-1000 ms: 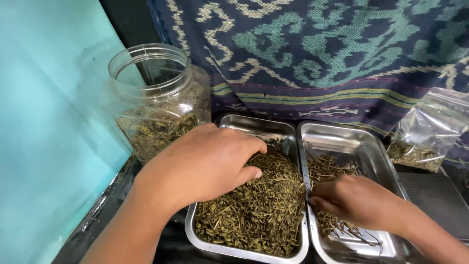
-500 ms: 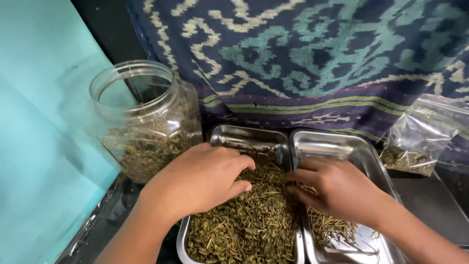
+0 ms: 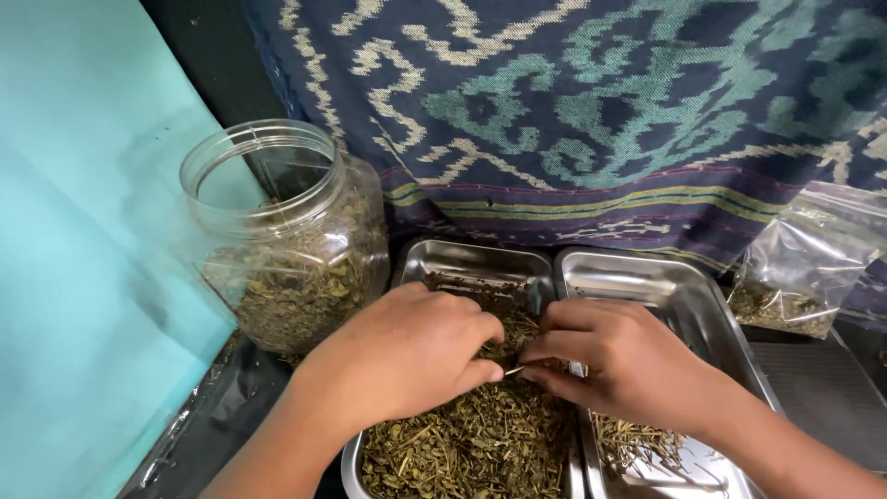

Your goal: Sorting dried tea leaves by hand to remove stems and impurities into separate trays.

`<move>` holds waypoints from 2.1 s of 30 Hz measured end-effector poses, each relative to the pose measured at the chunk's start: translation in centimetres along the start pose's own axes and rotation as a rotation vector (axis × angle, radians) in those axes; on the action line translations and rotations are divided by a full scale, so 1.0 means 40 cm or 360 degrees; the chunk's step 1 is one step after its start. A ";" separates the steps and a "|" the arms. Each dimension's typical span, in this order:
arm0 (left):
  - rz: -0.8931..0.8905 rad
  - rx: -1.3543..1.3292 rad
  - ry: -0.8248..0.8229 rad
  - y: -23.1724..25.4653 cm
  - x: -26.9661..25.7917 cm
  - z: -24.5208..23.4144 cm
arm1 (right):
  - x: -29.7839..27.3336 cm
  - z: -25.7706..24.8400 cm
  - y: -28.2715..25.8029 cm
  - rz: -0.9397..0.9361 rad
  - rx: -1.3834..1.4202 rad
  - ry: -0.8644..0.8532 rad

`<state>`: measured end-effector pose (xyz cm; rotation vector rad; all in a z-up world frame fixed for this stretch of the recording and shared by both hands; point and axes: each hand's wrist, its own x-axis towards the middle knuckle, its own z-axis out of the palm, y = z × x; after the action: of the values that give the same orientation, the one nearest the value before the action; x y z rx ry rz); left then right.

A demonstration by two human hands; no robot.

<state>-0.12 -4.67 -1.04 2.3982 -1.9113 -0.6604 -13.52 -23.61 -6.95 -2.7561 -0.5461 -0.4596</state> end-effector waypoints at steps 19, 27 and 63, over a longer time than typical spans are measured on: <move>0.0450 0.0104 0.0555 -0.028 0.005 0.045 | 0.018 -0.037 -0.052 0.0087 0.0272 0.0194; 0.0119 -0.0025 0.0239 -0.016 -0.033 0.001 | -0.031 -0.085 0.006 0.0241 -0.0378 -0.0064; 0.0028 0.0030 0.0350 -0.032 -0.083 -0.013 | 0.171 0.064 0.141 0.0442 0.0019 -0.0827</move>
<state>0.69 -1.36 0.15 2.3482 -1.8544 -0.3614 -4.57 -25.57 -8.03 -2.8715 -0.2607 0.3322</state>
